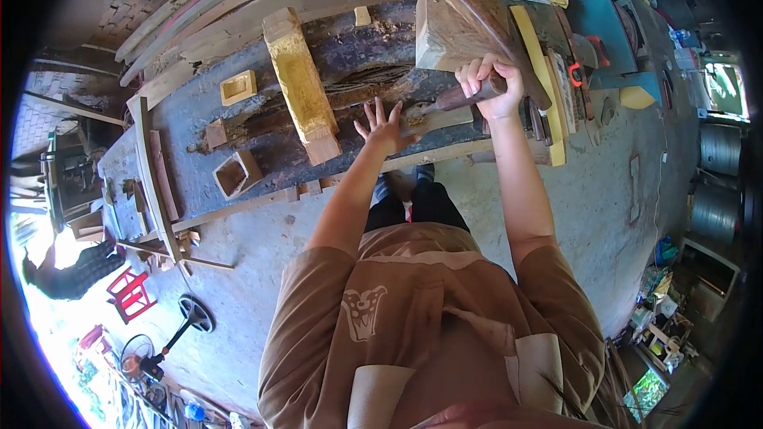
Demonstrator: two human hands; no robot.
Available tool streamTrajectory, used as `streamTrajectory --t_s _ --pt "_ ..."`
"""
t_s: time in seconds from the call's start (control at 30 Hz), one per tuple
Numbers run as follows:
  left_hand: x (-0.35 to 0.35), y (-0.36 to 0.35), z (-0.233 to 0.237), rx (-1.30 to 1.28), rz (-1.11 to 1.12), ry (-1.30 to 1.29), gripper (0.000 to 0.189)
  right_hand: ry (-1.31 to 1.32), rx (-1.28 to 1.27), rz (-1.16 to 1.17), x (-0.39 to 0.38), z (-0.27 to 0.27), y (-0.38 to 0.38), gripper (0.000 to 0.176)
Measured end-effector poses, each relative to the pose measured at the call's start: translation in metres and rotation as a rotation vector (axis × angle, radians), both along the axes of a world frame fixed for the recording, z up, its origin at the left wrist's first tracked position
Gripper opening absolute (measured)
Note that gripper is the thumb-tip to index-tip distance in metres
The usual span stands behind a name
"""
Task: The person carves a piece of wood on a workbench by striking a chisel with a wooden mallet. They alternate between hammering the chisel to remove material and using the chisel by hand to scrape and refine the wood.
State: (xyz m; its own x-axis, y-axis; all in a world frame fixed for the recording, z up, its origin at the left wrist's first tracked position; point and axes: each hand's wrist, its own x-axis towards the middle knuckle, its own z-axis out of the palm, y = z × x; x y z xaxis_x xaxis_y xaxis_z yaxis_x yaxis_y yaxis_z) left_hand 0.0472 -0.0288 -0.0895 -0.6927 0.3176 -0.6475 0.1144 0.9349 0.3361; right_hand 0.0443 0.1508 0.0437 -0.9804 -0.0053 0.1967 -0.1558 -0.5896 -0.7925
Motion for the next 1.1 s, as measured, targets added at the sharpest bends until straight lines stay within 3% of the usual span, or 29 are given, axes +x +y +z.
streamTrajectory --t_s 0.3,0.37,1.1 --pt "-0.002 0.003 0.002 -0.021 0.022 -0.039 0.098 0.023 0.057 0.139 -0.006 0.000 -0.006 0.028" --pt "-0.002 0.004 -0.001 -0.028 0.022 -0.050 0.098 -0.001 -0.033 0.173 -0.005 -0.003 -0.005 0.028" --pt "-0.003 0.005 0.003 -0.046 0.015 -0.068 0.099 -0.059 0.011 0.214 0.004 0.008 -0.014 0.029"
